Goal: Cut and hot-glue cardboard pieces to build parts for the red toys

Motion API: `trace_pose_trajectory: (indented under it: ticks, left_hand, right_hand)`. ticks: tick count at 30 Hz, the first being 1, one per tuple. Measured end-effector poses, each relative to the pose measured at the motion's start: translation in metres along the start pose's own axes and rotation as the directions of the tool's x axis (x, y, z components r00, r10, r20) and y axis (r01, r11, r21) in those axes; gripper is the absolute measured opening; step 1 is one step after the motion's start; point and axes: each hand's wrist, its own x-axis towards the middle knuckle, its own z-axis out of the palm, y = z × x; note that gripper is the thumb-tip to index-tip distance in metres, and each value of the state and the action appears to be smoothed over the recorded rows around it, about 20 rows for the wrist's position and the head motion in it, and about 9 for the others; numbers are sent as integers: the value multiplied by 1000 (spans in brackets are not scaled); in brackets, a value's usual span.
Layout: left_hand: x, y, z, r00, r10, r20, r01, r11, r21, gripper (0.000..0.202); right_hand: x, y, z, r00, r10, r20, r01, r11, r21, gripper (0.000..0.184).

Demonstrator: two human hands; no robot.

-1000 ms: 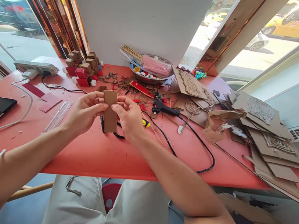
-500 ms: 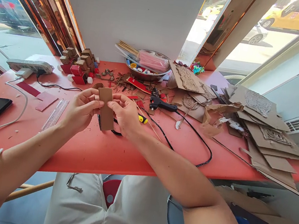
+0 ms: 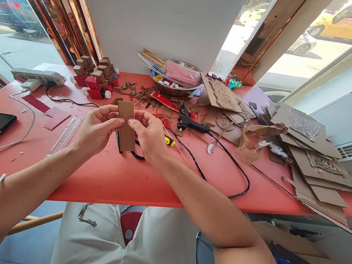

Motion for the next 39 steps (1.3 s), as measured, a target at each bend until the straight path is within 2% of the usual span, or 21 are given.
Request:
trace_pose_trajectory:
  ticks: [6,17,26,34,37,39]
  left_hand:
    - [-2,1,1,999,51,-4,-50,996,77,24]
    - [-2,0,2,1000,10,6,-10,1000,26,25]
    - [-4,1,6,999,-17,-44,18,1000,12,20]
    - [-4,-2,7,993,64,-95,-62,998,26,25]
    - [-3,-2,5,995,77,-70,-74,996,44,27]
    - [-2,-1,3,999,46,-29,-44,997,57,27]
  right_hand:
    - [2,4,-3,998,-53,16,53,999,-7,26]
    - [2,7,-3,999,-51,8,50,998,47,30]
    - [0,11,3,996,-64,-55,67,996,55,18]
    - [0,7,0,997,-47,-68,49,998,28,27]
    - [1,6,-2,996,-59,-64,59,998,-5,30]
    - [1,6,-3,995,-70,-74,69,998,-15,29]
